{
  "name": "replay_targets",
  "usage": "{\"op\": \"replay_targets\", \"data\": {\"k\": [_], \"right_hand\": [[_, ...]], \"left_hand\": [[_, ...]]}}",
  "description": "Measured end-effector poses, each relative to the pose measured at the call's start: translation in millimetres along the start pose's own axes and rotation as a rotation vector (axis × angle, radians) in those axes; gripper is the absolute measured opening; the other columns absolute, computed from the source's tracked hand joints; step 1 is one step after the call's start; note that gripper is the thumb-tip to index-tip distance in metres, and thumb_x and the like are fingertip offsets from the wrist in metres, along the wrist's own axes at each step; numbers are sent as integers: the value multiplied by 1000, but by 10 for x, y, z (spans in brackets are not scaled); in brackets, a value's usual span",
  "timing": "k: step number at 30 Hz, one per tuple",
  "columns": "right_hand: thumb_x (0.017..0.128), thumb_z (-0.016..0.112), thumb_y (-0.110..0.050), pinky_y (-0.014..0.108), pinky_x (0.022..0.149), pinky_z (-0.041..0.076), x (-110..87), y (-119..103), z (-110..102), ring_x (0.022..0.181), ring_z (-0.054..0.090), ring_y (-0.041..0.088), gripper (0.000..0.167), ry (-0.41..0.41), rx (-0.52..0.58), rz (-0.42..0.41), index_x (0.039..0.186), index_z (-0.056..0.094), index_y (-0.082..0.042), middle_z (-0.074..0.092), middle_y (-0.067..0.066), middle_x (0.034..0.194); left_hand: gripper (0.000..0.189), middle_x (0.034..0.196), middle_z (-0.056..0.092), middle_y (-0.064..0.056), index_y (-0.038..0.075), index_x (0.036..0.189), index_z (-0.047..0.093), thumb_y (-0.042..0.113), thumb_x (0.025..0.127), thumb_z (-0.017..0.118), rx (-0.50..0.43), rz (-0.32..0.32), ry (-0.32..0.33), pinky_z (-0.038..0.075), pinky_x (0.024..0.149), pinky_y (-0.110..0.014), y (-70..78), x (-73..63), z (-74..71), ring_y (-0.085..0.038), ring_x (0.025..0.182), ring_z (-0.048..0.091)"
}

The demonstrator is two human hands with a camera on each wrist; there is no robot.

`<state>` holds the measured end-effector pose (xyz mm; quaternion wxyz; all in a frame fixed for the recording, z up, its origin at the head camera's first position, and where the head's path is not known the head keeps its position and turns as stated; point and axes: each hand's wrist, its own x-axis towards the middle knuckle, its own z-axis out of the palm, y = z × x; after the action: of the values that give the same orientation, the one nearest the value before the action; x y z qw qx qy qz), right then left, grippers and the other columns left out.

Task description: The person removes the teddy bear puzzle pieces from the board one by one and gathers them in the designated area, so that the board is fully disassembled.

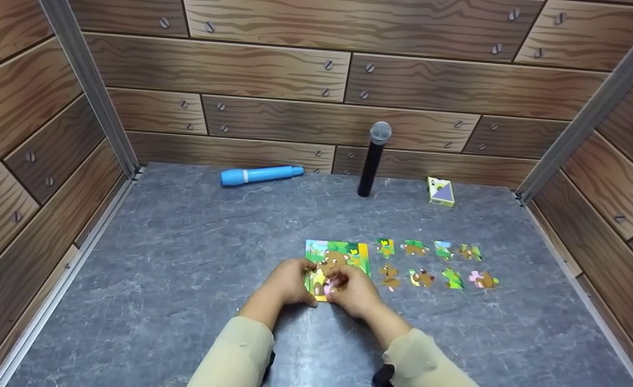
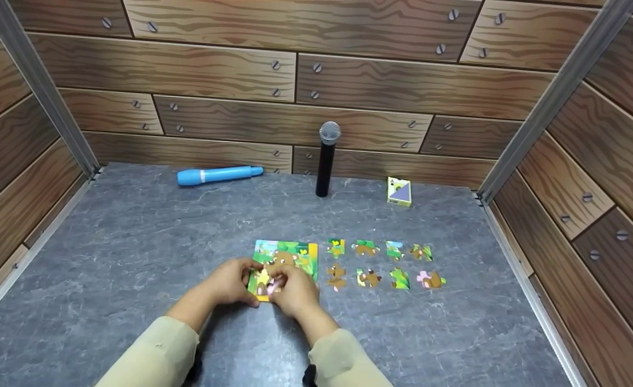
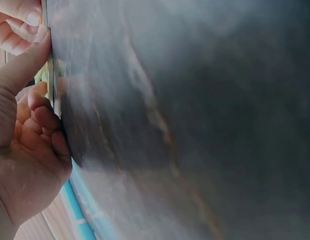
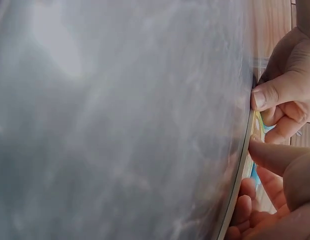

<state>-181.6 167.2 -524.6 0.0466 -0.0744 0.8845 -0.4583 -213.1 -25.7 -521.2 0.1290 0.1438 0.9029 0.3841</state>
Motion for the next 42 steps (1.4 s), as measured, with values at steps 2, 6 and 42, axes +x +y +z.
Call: {"op": "replay_targets", "data": {"k": [2, 6, 42], "right_hand": [[75, 82, 12, 34, 76, 55, -1, 2, 6, 80, 62, 16, 37, 0, 25, -6, 107, 71, -1, 67, 5, 87], [75, 81, 15, 29, 69, 54, 0, 1, 13, 75, 60, 13, 37, -9, 65, -10, 107, 70, 1, 66, 5, 82], [69, 76, 10, 31, 74, 51, -19, -40, -91, 83, 59, 20, 41, 22, 62, -24, 109, 72, 5, 65, 9, 92]], "left_hand": [[79, 128, 71, -15, 3, 132, 70, 12, 62, 103, -4, 4, -2, 47, 110, -52, -10, -4, 5, -38, 123, 63], [78, 128, 71, -15, 2, 132, 69, 11, 62, 102, -6, 19, -3, 47, 110, -51, -23, -5, 11, -37, 122, 63], [76, 125, 71, -13, 0, 131, 69, 10, 63, 102, -22, 44, -9, 48, 108, -49, -14, -18, 6, -32, 118, 64]]}}
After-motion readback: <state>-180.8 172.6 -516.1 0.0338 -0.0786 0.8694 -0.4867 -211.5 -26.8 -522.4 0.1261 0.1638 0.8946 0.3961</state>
